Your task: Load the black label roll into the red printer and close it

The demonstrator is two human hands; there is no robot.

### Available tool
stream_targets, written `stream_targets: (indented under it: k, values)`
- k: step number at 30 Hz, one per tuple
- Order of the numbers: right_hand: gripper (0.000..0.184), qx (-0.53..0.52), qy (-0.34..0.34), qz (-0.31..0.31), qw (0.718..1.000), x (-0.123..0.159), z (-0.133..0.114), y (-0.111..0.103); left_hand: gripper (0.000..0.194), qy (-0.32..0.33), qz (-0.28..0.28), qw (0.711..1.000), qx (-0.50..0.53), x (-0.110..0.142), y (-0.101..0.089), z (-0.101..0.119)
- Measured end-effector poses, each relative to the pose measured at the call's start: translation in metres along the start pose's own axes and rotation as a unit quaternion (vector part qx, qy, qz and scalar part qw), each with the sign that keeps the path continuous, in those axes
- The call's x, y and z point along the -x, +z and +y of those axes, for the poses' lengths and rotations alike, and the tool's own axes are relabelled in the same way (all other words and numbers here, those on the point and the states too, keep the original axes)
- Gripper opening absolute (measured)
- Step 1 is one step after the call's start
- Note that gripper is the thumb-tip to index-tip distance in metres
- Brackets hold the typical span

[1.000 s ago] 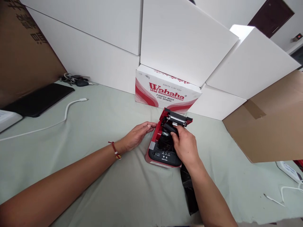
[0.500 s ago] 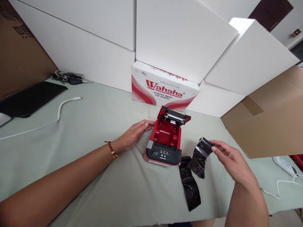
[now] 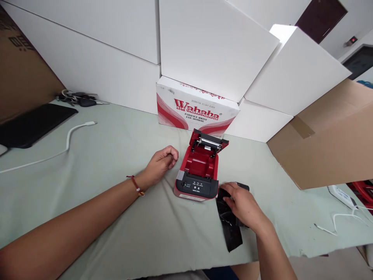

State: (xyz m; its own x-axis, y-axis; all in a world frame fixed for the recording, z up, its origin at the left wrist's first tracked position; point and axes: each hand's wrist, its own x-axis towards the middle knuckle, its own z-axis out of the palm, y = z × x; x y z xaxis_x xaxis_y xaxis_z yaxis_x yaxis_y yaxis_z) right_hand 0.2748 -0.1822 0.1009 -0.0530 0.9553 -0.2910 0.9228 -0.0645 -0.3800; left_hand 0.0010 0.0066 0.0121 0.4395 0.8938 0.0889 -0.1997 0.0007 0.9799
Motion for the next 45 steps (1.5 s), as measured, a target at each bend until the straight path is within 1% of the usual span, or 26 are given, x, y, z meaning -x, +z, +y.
stream_targets:
  k: [2,4,6,7,9,10,12,14,16,19,21,23,25,26,27,29,30,32,34,37,39,40,41,42,43,45]
  values:
    - [0.034,-0.004,-0.014,-0.035,0.999,0.005,-0.007,-0.014,0.01,0.014,-0.032,0.999,-0.032,0.001,0.0,0.003]
    - [0.031,-0.042,-0.055,-0.079,0.994,0.015,-0.014,-0.038,0.01,0.023,-0.053,0.996,-0.063,0.001,0.0,0.005]
    - [0.031,-0.083,-0.098,-0.103,0.986,0.025,-0.024,-0.064,0.012,0.017,-0.066,0.995,-0.076,0.0,0.001,0.006]
    - [0.032,-0.096,-0.112,-0.097,0.984,0.027,-0.03,-0.075,0.012,0.011,-0.068,0.995,-0.076,0.0,0.002,0.006]
    - [0.036,-0.11,-0.113,-0.048,0.986,0.021,-0.044,-0.085,0.014,-0.004,-0.065,0.996,-0.069,-0.001,0.003,0.007]
    - [0.039,-0.108,-0.101,-0.013,0.989,0.013,-0.053,-0.084,0.014,-0.011,-0.063,0.996,-0.064,-0.001,0.004,0.007]
    - [0.045,-0.078,-0.054,0.052,0.994,-0.011,-0.068,-0.074,0.015,-0.021,-0.063,0.996,-0.058,-0.001,0.004,0.007]
    - [0.046,-0.024,-0.011,0.088,0.996,-0.038,-0.083,-0.059,0.015,-0.023,-0.066,0.996,-0.06,0.0,0.004,0.007]
    - [0.043,0.039,0.015,0.101,0.994,-0.061,-0.094,-0.046,0.015,-0.022,-0.066,0.996,-0.063,0.0,0.004,0.006]
    - [0.043,0.134,0.045,0.089,0.986,-0.079,-0.103,-0.038,0.017,-0.01,-0.06,0.996,-0.071,-0.001,0.005,0.003]
    - [0.044,0.18,0.063,0.072,0.979,-0.085,-0.106,-0.037,0.019,0.06,-0.03,0.991,-0.113,0.001,0.006,0.003]
    - [0.045,0.206,0.072,0.061,0.974,-0.089,-0.108,-0.037,0.02,0.181,0.031,0.966,-0.183,0.007,0.01,0.007]
    - [0.044,0.222,0.076,0.053,0.971,-0.094,-0.109,-0.036,0.019,0.302,0.094,0.916,-0.247,0.019,0.017,0.013]
    - [0.042,0.227,0.077,0.049,0.97,-0.096,-0.11,-0.036,0.019,0.355,0.111,0.888,-0.271,0.026,0.022,0.017]
    - [0.041,0.231,0.078,0.043,0.969,-0.098,-0.11,-0.036,0.021,0.409,0.11,0.858,-0.292,0.035,0.027,0.02]
    - [0.038,0.234,0.08,0.033,0.968,-0.102,-0.111,-0.035,0.033,0.523,0.069,0.781,-0.335,0.051,0.039,0.024]
    - [0.038,0.234,0.08,0.03,0.968,-0.103,-0.111,-0.036,0.041,0.562,0.055,0.746,-0.354,0.057,0.045,0.025]
    - [0.038,0.233,0.076,0.026,0.969,-0.106,-0.109,-0.037,0.039,0.599,0.043,0.695,-0.395,0.066,0.055,0.024]
    - [0.038,0.232,0.067,0.023,0.97,-0.108,-0.108,-0.038,0.03,0.594,0.042,0.675,-0.436,0.069,0.061,0.023]
    - [0.034,0.228,0.05,0.016,0.972,-0.106,-0.104,-0.039,0.023,0.582,0.045,0.67,-0.457,0.067,0.062,0.022]
    - [0.032,0.201,0.006,0.022,0.979,-0.099,-0.103,-0.039,0.016,0.596,0.046,0.664,-0.449,0.066,0.06,0.023]
    - [0.031,0.173,-0.03,0.041,0.984,-0.092,-0.102,-0.04,0.012,0.603,0.047,0.66,-0.445,0.066,0.06,0.023]
    - [0.03,0.135,-0.07,0.076,0.986,-0.085,-0.102,-0.042,0.01,0.609,0.049,0.658,-0.44,0.066,0.06,0.023]
    - [0.027,0.09,-0.11,0.127,0.982,-0.078,-0.101,-0.043,0.009,0.613,0.053,0.659,-0.433,0.066,0.061,0.023]
    - [0.025,0.045,-0.142,0.194,0.97,-0.072,-0.101,-0.046,0.008,0.615,0.058,0.66,-0.427,0.067,0.061,0.024]
    - [0.024,-0.008,-0.167,0.335,0.927,-0.064,-0.098,-0.051,0.009,0.619,0.063,0.662,-0.417,0.068,0.062,0.025]
